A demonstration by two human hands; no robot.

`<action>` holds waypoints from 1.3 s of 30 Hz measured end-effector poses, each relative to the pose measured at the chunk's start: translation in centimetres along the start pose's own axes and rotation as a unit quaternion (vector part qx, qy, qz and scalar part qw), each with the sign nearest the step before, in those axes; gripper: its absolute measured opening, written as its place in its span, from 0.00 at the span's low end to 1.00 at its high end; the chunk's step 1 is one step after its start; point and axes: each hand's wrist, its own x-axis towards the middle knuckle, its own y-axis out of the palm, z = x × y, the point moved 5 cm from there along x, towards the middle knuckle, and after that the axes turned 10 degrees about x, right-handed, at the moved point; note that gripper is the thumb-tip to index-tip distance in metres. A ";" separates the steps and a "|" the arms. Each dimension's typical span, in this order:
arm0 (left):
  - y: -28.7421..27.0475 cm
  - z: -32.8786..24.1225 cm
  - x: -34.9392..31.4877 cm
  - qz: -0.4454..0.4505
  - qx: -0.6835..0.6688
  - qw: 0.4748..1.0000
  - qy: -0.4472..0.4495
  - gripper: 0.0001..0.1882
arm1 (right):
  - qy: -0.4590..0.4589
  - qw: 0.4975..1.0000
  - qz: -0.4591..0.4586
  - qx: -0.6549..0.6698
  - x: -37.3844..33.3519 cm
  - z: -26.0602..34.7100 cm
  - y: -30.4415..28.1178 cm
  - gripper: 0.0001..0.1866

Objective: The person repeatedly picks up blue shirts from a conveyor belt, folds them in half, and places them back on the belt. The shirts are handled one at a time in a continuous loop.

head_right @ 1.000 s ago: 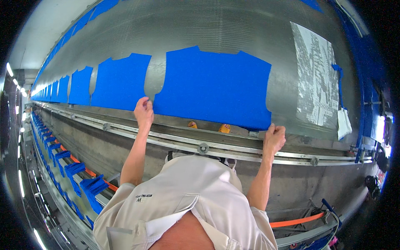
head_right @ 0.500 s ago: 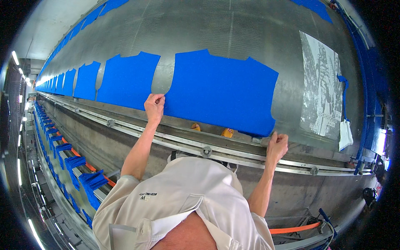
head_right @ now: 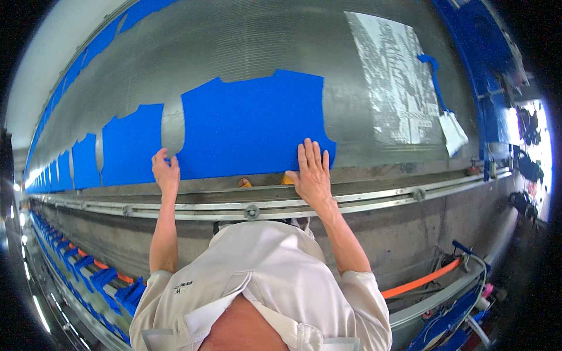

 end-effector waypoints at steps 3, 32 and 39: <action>-1.1 -2.8 -1.8 -0.044 0.013 0.997 0.059 0.23 | 0.087 0.996 -0.003 -0.019 -1.5 -1.7 -0.8 0.42; 8.1 -25.3 -14.5 0.095 0.079 0.722 0.681 0.33 | 0.271 0.865 -0.411 0.097 -18.6 11.1 0.7 0.22; 8.9 -25.0 -13.9 0.127 0.120 0.711 0.681 0.33 | 0.441 0.840 -0.206 0.240 -27.6 13.3 7.4 0.21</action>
